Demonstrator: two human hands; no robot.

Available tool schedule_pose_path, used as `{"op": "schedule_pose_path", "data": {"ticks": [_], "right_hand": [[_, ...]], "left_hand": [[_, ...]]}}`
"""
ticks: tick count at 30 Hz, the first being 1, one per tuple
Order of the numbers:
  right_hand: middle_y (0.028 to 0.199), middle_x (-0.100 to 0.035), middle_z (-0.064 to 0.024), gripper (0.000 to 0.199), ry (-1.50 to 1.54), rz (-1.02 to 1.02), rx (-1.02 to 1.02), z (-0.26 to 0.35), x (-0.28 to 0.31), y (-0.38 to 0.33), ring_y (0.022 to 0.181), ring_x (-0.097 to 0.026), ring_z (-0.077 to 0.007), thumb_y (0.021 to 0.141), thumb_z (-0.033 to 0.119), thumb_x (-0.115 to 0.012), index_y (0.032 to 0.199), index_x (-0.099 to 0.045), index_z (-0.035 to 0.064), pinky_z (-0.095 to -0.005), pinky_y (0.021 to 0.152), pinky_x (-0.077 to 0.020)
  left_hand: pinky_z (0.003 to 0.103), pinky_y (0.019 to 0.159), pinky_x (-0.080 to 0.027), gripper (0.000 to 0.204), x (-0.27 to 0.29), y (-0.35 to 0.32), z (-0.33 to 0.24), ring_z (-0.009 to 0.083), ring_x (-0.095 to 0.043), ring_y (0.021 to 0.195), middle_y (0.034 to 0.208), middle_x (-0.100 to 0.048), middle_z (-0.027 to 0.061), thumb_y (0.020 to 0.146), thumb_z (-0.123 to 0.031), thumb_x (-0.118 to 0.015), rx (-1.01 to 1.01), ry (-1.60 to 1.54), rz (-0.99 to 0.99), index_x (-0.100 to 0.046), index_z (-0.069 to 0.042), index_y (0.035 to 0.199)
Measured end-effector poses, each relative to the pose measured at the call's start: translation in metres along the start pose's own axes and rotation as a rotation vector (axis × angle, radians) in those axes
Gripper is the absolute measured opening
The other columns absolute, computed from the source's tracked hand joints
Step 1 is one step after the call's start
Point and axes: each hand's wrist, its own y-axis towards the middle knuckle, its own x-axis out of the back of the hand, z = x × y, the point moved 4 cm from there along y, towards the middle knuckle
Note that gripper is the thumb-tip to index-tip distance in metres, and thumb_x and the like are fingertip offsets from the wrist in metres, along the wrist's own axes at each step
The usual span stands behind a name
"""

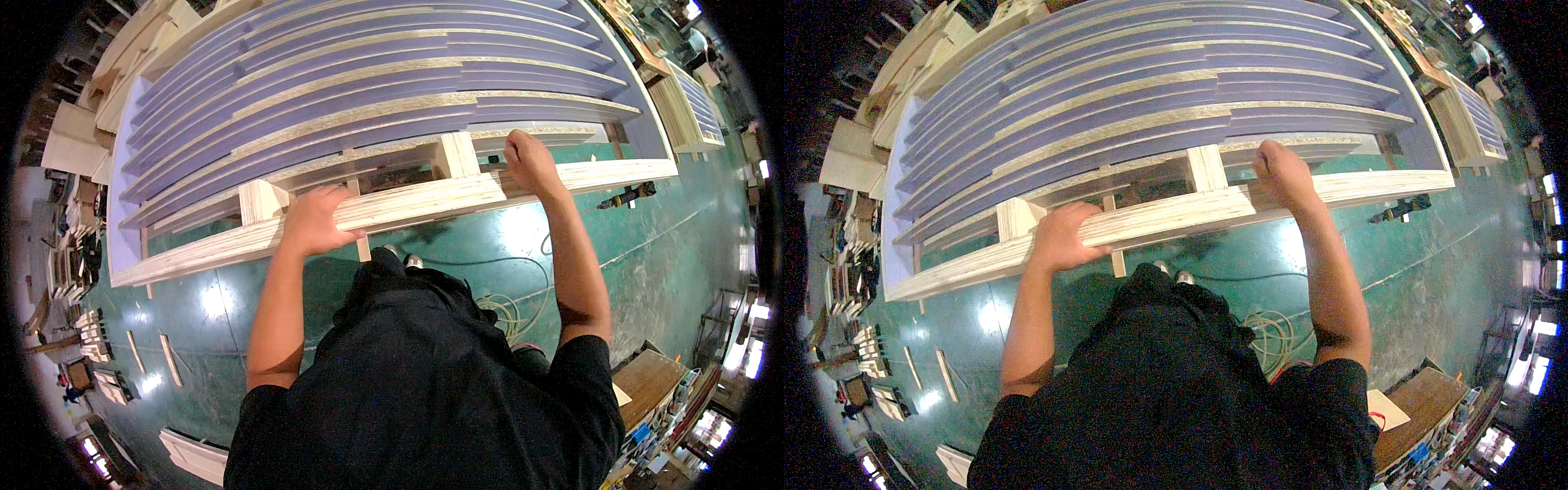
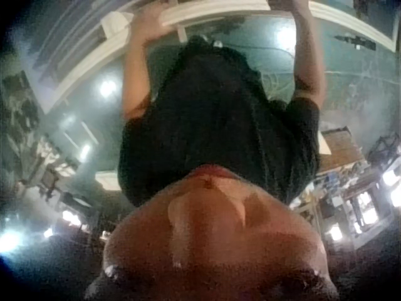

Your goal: The person uses a nail gun to attach small wooden blocks to a large wooden frame with horizontal slats. They retrieve blocks from a nearby bucket, position them on the frame, and secure them with the nail gun. The person also adjusts the frame and aligns the blocks during the process.

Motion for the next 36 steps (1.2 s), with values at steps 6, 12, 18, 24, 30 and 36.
{"op": "schedule_pose_path", "data": {"ticks": [6, 12, 18, 24, 30, 36], "right_hand": [[0.091, -0.065, -0.0208, 0.021, 0.064, -0.086, -0.035, 0.005, 0.005, -0.005, 0.089, -0.063, -0.0457, 0.096, 0.025, -0.057, 0.095, -0.056, 0.0039, -0.0547, 0.075, -0.0489], [0.091, -0.066, -0.0211, 0.026, 0.001, -0.045, -0.108, 0.002, 0.002, -0.005, 0.089, -0.064, -0.0451, 0.096, 0.029, -0.057, 0.094, -0.058, 0.0037, -0.0546, 0.076, -0.0497], [0.094, -0.068, -0.0209, 0.026, -0.1, 0.124, -0.154, 0.019, 0.008, -0.004, 0.091, -0.066, -0.044, 0.096, 0.031, -0.058, 0.099, -0.062, 0.0058, -0.0525, 0.076, -0.0517], [0.097, -0.068, -0.0162, 0.022, 0.178, -0.167, -0.115, 0.015, 0.011, -0.009, 0.093, -0.068, -0.042, 0.092, 0.013, -0.063, 0.113, -0.06, 0.0089, -0.0508, 0.076, -0.053], [0.094, -0.067, -0.0143, 0.031, 0.288, -0.238, -0.04, 0.013, 0.016, -0.006, 0.088, -0.068, -0.0385, 0.089, 0.004, -0.064, 0.119, -0.058, 0.0106, -0.0456, 0.076, -0.0542], [0.085, -0.065, -0.0151, 0.026, 0.355, -0.256, 0.09, 0.04, 0.021, -0.117, 0.075, -0.068, -0.0348, 0.087, 0.004, -0.066, 0.113, -0.06, 0.0065, -0.0434, 0.07, -0.0549]], "left_hand": [[0.046, 0.088, -0.055, 0.057, 0.006, 0.0, -0.006, 0.032, -0.068, 0.104, 0.108, -0.072, 0.0064, 0.065, -0.043, -0.089, 0.027, 0.027, 0.015, -0.072, -0.017, 0.112], [0.046, 0.087, -0.055, 0.054, 0.002, 0.0, -0.002, 0.0314, -0.068, 0.103, 0.106, -0.072, 0.0065, 0.065, -0.042, -0.089, 0.0, -0.023, -0.016, -0.073, -0.017, 0.11], [0.045, 0.088, -0.055, 0.057, 0.002, -0.001, -0.001, 0.0314, -0.069, 0.104, 0.108, -0.073, 0.0079, 0.065, -0.045, -0.088, -0.006, -0.039, -0.016, -0.073, -0.015, 0.111], [0.044, 0.087, -0.056, 0.058, 0.004, -0.002, 0.004, 0.0314, -0.07, 0.101, 0.108, -0.073, 0.009, 0.072, -0.054, -0.083, -0.033, -0.141, -0.094, -0.073, -0.012, 0.11], [0.04, 0.079, -0.055, 0.037, 0.012, -0.009, 0.005, 0.0314, -0.068, 0.088, 0.095, -0.07, 0.0109, 0.078, -0.037, -0.084, -0.154, -0.19, -0.333, -0.07, -0.008, 0.098], [0.035, 0.056, -0.045, 0.019, 0.039, -0.108, -0.043, 0.0244, -0.054, 0.059, 0.068, -0.056, 0.008, 0.083, -0.006, -0.073, -0.353, -0.51, -0.367, -0.057, -0.005, 0.071]]}}
